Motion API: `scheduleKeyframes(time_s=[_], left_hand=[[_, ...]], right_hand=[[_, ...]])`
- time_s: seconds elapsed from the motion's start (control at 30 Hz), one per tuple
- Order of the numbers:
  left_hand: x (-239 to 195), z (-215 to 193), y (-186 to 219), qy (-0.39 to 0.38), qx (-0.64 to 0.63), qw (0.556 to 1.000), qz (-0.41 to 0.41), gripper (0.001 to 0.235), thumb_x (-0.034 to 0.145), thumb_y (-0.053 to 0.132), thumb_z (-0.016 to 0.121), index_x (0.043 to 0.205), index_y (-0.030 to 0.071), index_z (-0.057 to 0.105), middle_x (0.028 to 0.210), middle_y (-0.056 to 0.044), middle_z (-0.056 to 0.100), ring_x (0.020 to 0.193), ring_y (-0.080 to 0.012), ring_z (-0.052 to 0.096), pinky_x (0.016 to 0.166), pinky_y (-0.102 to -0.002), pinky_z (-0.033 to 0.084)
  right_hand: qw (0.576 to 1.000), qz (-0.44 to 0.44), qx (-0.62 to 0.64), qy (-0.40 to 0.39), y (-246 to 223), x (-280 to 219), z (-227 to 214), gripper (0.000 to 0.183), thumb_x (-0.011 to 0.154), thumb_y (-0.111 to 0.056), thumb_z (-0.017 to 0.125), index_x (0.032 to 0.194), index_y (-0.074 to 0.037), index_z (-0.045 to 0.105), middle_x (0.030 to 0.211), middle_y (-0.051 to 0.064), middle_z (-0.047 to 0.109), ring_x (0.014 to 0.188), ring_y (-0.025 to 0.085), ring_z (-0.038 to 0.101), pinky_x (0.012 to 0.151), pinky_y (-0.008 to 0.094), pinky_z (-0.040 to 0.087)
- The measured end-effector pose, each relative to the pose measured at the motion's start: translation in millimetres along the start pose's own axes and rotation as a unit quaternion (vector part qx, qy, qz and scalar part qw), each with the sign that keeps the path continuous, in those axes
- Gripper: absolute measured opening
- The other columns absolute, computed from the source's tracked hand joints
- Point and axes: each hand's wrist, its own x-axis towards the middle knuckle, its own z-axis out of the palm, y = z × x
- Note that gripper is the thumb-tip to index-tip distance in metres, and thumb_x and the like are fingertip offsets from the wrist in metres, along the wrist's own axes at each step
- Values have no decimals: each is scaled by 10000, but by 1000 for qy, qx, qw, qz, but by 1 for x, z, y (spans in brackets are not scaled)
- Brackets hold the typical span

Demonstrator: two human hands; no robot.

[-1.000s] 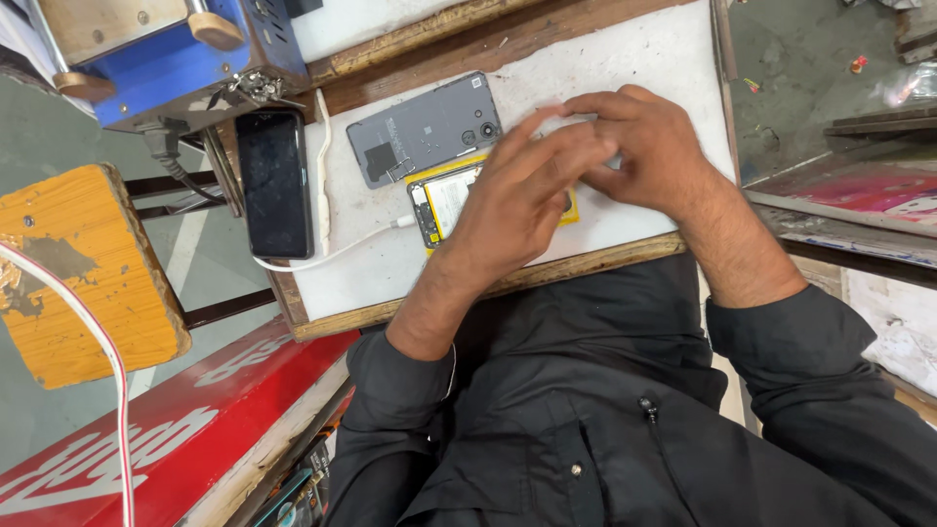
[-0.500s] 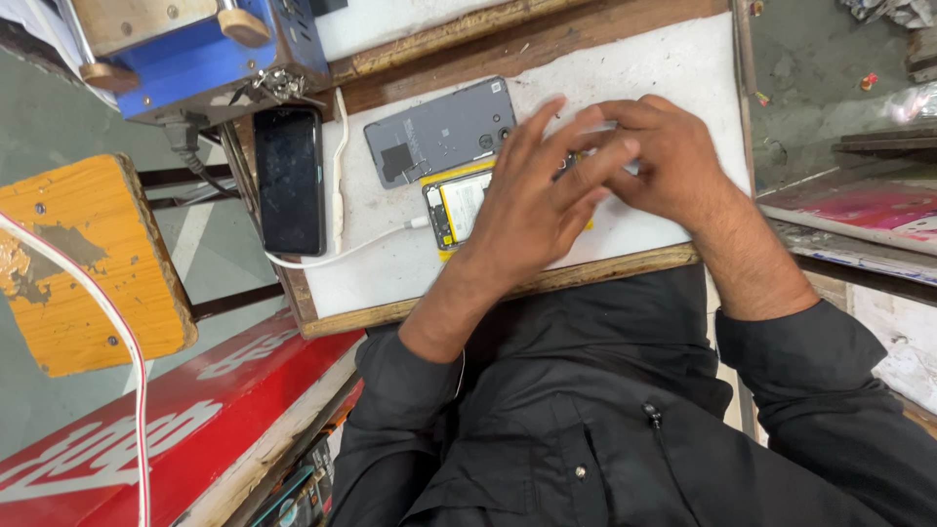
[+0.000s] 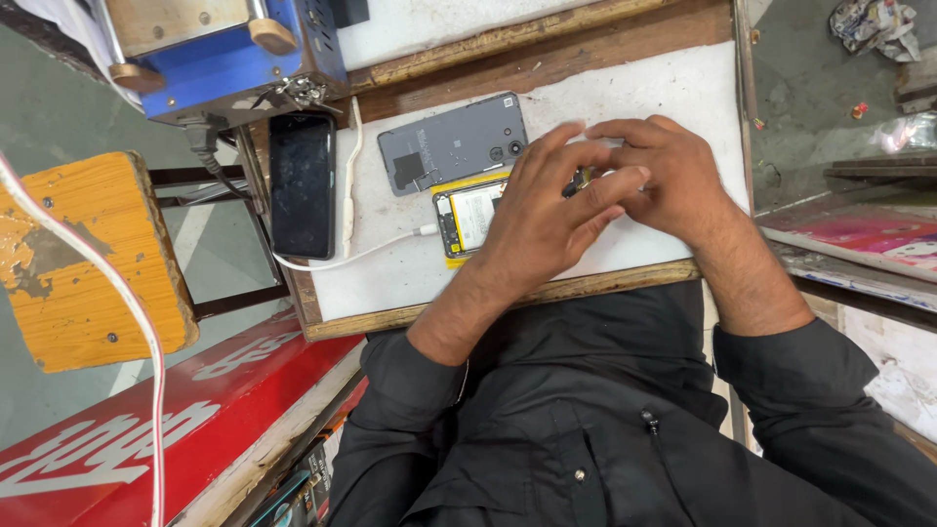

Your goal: The person uses a red-handled screwdriver to remove screws from the back of a disassembled smartphone. They then pick up the back cover, inspect it, and place it aside. The person continues to work on the internal components of the phone.

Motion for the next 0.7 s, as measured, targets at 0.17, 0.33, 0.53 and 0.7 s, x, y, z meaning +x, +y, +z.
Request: scheduleKeyframes(time_s=[0.17,0.33,0.53,0.7], left_hand=[[-4,4,-1,-21,-32,999,-2,477,981,5,695,1350,290,595,1239,-10,632,1307,-295,572,1194,-489,471],[-10,10,-6,-22,-46,998,-35,488,1043,-3,675,1381,339,588,1194,16,608,1330,-222,590,1141,-419,489],[-14,18,-11,45,16,999,3,482,947,13,698,1359,240,594,1217,-42,654,1258,-295,620,1082,-477,528],[-59,-38,-14,191,-160,941,-230,340,1027,52,552,1336,44,411,946,-34,620,846,-162,653,793,-288,562]], right_hand=[[1000,-9,-23,13,-1,0,2,331,720,-97,848,1038,-168,788,1274,-11,722,908,226,655,773,362,561],[1000,-13,-10,11,0,-1,1,383,735,-88,829,1108,-162,786,1307,-9,722,930,225,655,798,354,566],[1000,10,-25,-2,-3,-1,3,263,836,-133,831,1090,-177,775,1316,-10,725,945,208,664,816,342,571],[999,-9,28,-22,-4,0,-6,472,863,-258,835,1310,-159,722,1361,11,713,1032,228,665,908,359,547]])
